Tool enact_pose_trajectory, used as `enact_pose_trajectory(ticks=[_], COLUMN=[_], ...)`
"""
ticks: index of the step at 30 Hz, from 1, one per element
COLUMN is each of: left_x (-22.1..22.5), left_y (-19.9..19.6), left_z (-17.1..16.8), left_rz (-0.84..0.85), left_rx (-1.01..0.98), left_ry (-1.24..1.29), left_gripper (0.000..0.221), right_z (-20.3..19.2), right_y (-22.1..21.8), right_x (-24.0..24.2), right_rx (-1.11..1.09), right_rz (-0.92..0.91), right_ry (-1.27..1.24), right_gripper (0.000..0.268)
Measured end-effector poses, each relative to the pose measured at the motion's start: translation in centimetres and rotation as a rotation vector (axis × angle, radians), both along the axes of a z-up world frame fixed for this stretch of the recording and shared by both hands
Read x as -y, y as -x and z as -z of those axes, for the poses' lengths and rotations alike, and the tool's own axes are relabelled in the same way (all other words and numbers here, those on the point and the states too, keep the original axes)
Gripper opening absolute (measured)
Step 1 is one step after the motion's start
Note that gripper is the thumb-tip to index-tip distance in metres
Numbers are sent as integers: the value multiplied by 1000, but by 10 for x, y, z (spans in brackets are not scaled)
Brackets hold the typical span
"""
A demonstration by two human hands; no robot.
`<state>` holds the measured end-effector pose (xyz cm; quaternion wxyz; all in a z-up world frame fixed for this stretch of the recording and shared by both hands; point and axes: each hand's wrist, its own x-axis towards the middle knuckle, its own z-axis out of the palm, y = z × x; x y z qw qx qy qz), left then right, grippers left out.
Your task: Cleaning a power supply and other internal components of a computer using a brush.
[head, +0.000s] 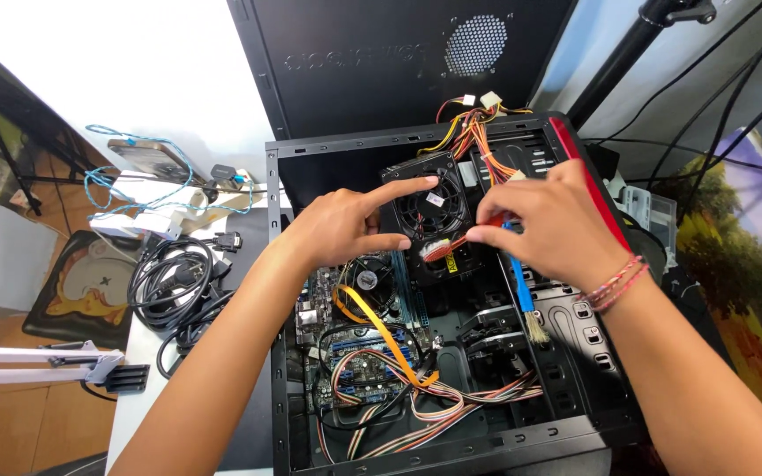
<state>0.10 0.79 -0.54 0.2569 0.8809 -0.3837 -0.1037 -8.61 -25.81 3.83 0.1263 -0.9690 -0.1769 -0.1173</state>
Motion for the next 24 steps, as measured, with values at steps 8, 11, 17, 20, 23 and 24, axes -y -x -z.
enact_pose_trajectory(ticks=[8, 11, 17, 20, 23, 24], left_x=[1, 1, 3, 1, -1, -2], left_y=[-1, -2, -1, -2, -2, -2], left_z=[2, 1, -5, 0, -1, -1], left_rz=[1, 21, -9, 2, 6, 9], left_rx=[-9, 7, -35, -39, -43, -48], left_ry=[34, 54, 6, 27, 61, 66], left_gripper=[88, 88, 89, 89, 89, 88], right_z=[4, 6, 6, 3, 5, 9], right_y=[-4, -6, -4, -3, -2, -2], right_x=[4, 10, 6, 7, 6, 5], right_rx=[30, 47, 71, 85, 134, 121], right_rz=[-42, -54, -32, -15, -27, -42], right_ry=[-19, -12, -39, -41, -47, -55], right_gripper=[28, 28, 29, 28, 27, 28])
